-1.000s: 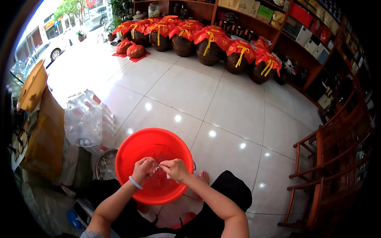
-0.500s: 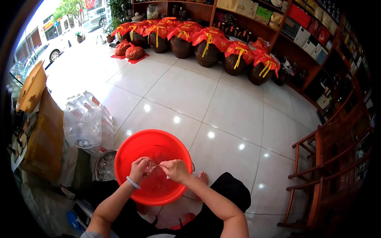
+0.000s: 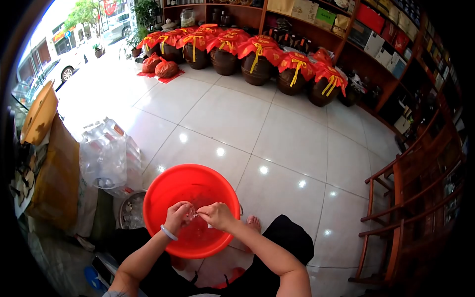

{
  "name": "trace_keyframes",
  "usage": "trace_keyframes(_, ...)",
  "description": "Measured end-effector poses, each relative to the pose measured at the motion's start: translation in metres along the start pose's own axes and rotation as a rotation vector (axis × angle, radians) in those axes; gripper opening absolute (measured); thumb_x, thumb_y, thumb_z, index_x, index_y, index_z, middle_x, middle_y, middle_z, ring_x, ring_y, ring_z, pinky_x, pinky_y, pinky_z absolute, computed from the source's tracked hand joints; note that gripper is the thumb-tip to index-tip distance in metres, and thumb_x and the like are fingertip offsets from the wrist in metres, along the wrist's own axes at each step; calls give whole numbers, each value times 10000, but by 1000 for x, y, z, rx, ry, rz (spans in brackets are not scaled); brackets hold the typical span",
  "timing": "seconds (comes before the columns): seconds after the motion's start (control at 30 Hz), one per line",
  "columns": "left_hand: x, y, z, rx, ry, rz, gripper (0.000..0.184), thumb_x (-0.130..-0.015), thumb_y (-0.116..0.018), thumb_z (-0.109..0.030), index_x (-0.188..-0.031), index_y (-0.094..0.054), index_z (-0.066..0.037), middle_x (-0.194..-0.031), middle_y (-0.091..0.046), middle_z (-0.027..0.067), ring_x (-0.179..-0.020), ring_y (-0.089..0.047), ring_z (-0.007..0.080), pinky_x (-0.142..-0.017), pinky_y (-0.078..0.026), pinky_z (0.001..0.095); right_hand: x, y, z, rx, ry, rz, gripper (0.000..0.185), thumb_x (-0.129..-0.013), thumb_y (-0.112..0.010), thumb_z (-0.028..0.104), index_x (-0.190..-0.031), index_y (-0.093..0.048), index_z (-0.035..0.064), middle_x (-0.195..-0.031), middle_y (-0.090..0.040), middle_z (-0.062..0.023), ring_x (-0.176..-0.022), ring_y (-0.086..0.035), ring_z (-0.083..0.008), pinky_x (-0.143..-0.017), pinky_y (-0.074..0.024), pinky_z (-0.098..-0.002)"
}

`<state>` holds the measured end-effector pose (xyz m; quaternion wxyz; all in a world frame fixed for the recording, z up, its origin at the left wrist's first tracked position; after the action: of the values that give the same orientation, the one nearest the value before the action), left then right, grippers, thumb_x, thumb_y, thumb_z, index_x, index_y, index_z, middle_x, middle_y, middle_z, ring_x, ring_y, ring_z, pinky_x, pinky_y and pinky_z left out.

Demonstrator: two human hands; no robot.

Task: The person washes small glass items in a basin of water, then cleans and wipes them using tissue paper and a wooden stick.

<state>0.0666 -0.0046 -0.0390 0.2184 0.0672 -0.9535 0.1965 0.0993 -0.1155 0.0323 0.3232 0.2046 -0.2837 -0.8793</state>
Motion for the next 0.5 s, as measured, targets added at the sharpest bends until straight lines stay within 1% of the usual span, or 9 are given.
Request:
trace_keyframes(0.07, 2, 0, -11, 21, -21, -30, 139, -869, -515, -151, -903, -557, -23, -693, -579, 46, -520, -505, 86, -409, -352, 198, -1, 2, -3, -25, -30, 25, 132, -825, -565, 147, -831, -659, 54, -648, -639, -75, -482, -606, -161, -497, -487, -262)
trace_keyframes(0.13, 1, 4, -16, 47, -43, -59, 144, -870, -515, -152, -904, -558, -19, -697, -581, 50, -521, -507, 86, -410, -355, 198, -2, 15, -6, -39, -87, -49, 132, -813, -578, 151, -838, -659, 50, -662, -641, -80, -485, -607, -163, -509, -491, -268)
trace_keyframes(0.2, -4, 7, -18, 43, -86, -25, 154, -869, -516, -156, -906, -553, -11, -700, -583, 60, -516, -505, 88, -401, -350, 196, -1, 16, -4, -19, -68, -76, 129, -809, -581, 142, -845, -660, 47, -665, -641, -82, -481, -605, -164, -503, -488, -270)
trace_keyframes(0.27, -1, 2, -14, 39, -60, -26, 157, -872, -512, -159, -900, -552, -9, -696, -579, 63, -507, -498, 88, -392, -342, 197, 1, 18, 12, 69, 123, -188, 125, -818, -571, 129, -848, -659, 46, -673, -645, -78, -476, -603, -162, -483, -481, -267)
trace_keyframes(0.33, 0, 1, -11, 35, -32, -31, 160, -874, -508, -161, -894, -551, -8, -691, -576, 67, -498, -490, 89, -384, -333, 197, 1, 17, 13, 57, 143, -198, 121, -819, -570, 124, -845, -659, 46, -674, -645, -78, -488, -606, -167, -485, -481, -265)
trace_keyframes(0.4, 1, -1, -14, 25, -54, -14, 180, -881, -495, -185, -903, -555, -18, -697, -570, 61, -484, -482, 90, -370, -313, 195, 2, 20, 18, 42, 162, -202, 118, -819, -569, 119, -843, -658, 47, -674, -644, -78, -499, -609, -172, -486, -481, -264)
trace_keyframes(0.47, 1, 1, -22, 48, -12, -32, 183, -884, -488, -197, -905, -557, -28, -698, -564, 54, -476, -472, 89, -367, -300, 194, -1, 28, 3, -125, -178, -99, 129, -819, -559, 161, -830, -655, 76, -684, -632, -97, -537, -617, -211, -513, -488, -302)
trace_keyframes(0.5, 2, 2, -22, 72, 32, -44, 187, -887, -481, -208, -906, -559, -38, -699, -558, 47, -467, -462, 89, -364, -287, 193, -2, 31, 2, -78, -100, -170, 110, -817, -553, 137, -817, -643, 73, -656, -622, -96, -524, -612, -207, -498, -479, -302)
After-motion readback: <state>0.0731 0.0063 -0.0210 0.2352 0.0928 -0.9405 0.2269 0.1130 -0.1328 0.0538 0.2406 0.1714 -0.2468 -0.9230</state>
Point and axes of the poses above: each hand's wrist, its own x-axis away from the middle knuckle, its own y-axis out of the back of the hand, z = x × y, the point moved 10 cm from there along -x, towards the middle knuckle
